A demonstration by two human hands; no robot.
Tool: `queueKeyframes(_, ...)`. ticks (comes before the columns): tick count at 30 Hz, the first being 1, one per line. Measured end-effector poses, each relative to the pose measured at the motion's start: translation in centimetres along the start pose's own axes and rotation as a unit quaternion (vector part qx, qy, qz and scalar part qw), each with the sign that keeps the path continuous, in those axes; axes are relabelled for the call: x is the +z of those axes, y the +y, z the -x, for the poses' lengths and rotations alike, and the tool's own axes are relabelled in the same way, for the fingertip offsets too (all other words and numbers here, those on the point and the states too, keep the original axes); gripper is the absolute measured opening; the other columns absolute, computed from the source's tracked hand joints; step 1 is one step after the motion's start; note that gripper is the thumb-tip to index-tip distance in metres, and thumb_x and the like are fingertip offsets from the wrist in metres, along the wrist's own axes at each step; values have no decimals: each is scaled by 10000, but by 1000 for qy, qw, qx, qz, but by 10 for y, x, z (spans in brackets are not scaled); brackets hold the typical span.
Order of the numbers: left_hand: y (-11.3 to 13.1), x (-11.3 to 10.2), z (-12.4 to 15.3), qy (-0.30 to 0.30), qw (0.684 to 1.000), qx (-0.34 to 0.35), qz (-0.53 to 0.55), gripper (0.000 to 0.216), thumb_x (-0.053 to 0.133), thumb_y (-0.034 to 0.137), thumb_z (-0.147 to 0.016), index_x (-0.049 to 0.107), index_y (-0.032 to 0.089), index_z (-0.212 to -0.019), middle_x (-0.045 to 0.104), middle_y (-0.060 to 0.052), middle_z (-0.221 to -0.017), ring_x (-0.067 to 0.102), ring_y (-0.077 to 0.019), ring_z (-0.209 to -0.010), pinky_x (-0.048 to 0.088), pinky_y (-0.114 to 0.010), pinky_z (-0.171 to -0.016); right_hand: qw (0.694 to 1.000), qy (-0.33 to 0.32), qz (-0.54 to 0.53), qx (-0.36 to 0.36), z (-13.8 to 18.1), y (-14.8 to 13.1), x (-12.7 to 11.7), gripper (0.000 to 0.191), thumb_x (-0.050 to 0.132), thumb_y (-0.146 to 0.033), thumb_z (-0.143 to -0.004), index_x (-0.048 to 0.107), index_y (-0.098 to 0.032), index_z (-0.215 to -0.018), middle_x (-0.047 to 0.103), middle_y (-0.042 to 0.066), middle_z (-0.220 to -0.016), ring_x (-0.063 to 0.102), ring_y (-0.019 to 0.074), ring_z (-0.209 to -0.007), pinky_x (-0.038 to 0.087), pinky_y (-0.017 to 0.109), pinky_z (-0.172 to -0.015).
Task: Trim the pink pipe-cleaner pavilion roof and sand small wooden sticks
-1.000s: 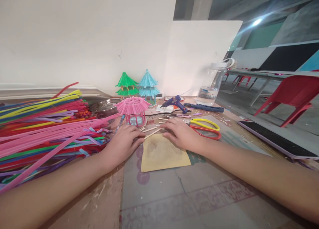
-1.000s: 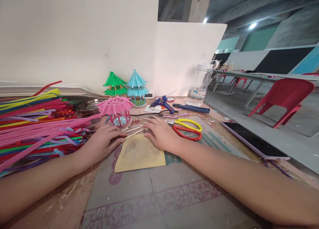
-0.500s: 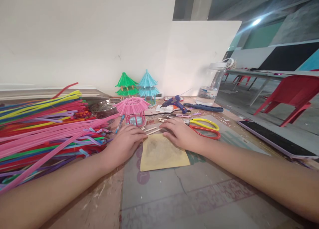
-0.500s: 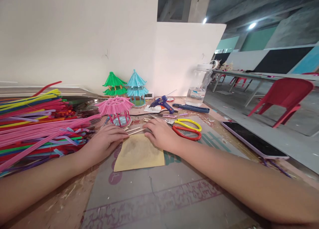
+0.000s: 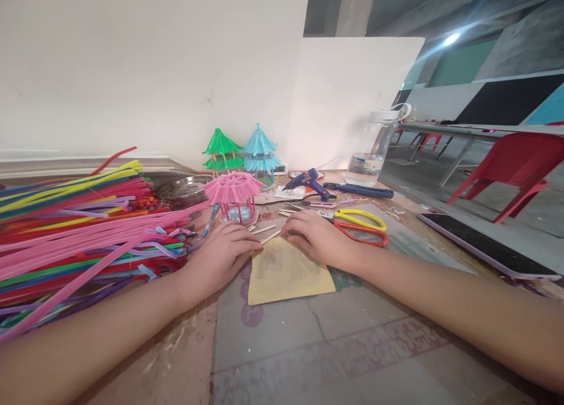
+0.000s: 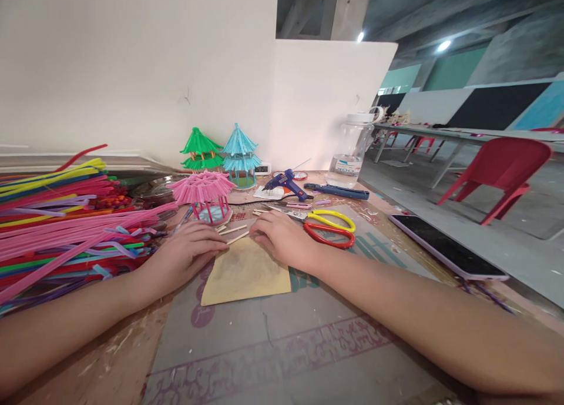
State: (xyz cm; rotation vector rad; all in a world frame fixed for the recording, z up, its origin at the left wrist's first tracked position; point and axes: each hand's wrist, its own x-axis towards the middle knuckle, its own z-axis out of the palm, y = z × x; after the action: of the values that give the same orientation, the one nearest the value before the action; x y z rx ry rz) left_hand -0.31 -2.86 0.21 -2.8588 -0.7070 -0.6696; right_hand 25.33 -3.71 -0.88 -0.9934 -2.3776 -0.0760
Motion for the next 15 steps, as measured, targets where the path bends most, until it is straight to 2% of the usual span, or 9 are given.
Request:
queueKeyframes(4,3,-2,-1,-1,1000,24,19,292,430,171,-979,712,236,-1019,748,-44,-1016,641,-217,-1000,461,-400,-906,1000,-2,11,-20,0,2,2,236,532,-157,-942,696,-177,-1111,665,122,-1004,585,245,-950,482,395,-839)
queueKeyframes(8,10,-6,-2,-4,997,43,62,283,406,177,-992,682,215,-1041,739,-49,-1024,647,-199,-1003,446,-387,-949,999,-7,16,-36,1,3,1,232,529,-155,-947,727,-171,-1067,653,116,-943,565,230,-875,463,361,-786)
queueKeyframes(11,14,-8,-1,-18,997,13,80,232,468,278,-987,633,207,-1133,723,-61,-1063,631,-218,-1036,457,-387,-941,999,-8,10,-46,0,2,-2,197,534,-166,-948,725,-156,-997,649,106,-903,556,223,-856,451,350,-783)
queueKeyframes(15,16,-9,2,-43,994,-37,89,364,560,394,-936,569,206,-1247,690,-83,-1143,603,-260,-1099,462,-419,-949,999,-6,-3,-44,-1,1,-3,143,543,-136,-932,684,-155,-913,650,96,-922,570,216,-874,445,342,-799)
